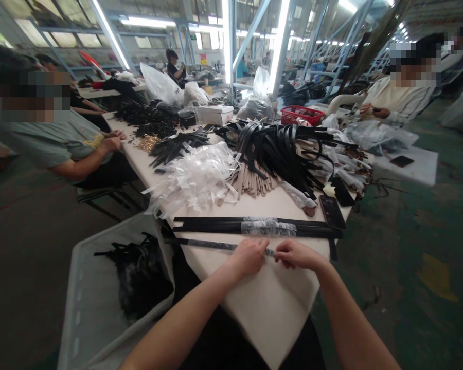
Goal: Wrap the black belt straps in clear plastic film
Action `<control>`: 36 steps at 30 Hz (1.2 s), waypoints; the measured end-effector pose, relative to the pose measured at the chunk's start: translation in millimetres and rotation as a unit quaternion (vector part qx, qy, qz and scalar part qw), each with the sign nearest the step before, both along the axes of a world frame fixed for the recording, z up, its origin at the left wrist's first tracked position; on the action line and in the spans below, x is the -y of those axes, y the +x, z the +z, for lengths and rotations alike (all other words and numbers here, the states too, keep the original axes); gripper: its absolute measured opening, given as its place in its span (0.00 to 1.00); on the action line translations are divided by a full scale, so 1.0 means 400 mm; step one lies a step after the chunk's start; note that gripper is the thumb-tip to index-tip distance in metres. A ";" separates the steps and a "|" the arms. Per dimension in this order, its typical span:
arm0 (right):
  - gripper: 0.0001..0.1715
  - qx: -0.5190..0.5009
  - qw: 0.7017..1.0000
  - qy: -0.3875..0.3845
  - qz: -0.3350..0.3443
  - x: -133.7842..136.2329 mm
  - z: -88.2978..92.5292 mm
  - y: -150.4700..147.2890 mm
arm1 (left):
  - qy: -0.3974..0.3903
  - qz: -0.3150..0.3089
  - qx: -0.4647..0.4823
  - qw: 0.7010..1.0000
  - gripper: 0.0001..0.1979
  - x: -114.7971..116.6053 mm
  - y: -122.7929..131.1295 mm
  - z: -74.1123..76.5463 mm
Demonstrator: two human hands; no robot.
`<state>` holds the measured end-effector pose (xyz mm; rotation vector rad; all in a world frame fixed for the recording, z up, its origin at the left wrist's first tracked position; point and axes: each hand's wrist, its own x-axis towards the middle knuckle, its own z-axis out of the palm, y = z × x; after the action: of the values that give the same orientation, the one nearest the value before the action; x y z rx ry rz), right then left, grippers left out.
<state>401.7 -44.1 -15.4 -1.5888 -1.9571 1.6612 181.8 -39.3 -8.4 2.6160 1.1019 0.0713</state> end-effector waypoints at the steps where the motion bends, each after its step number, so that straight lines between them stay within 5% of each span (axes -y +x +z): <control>1: 0.20 0.020 1.000 0.012 0.000 0.001 0.005 0.019 | 0.014 -0.001 0.025 1.000 0.21 0.002 -0.023 0.008; 5: 0.13 0.176 0.974 0.138 -0.018 0.009 0.026 0.099 | 0.090 0.117 0.086 0.985 0.20 0.004 -0.228 0.029; 8: 0.13 0.241 0.928 0.271 -0.085 0.018 0.045 0.049 | 0.135 0.233 0.064 0.961 0.17 -0.008 -0.414 0.022; 12: 0.15 0.116 0.934 0.336 -0.037 0.027 0.063 -0.226 | 0.074 0.227 0.046 0.970 0.11 -0.055 -0.557 -0.006; 16: 0.25 0.084 0.910 0.406 0.022 0.013 0.052 -0.544 | -0.033 0.208 0.094 0.973 0.05 -0.100 -0.581 -0.020; 18: 0.27 0.105 0.896 0.430 0.035 -0.003 0.038 -0.649 | -0.088 0.207 0.125 0.967 0.06 -0.105 -0.579 -0.009; 21: 0.16 0.162 0.882 0.442 0.023 -0.022 0.021 -0.713 | -0.145 0.214 0.166 0.952 0.07 -0.091 -0.590 0.037; 24: 0.08 0.184 0.863 0.470 0.029 -0.019 0.018 -0.673 | -0.179 0.224 0.210 0.935 0.11 -0.069 -0.631 0.104; 28: 0.07 0.221 0.840 0.494 0.037 0.009 0.032 -0.516 | -0.235 0.231 0.246 0.911 0.14 -0.059 -0.698 0.167; 36: 0.16 0.301 0.836 0.458 -0.006 0.058 0.007 -0.172 | -0.238 0.239 0.286 0.897 0.15 -0.112 -0.676 0.138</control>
<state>332.9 -67.3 -12.5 -1.7155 -2.3888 0.0135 -88.6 5.6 46.7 1.6830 1.2931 0.5619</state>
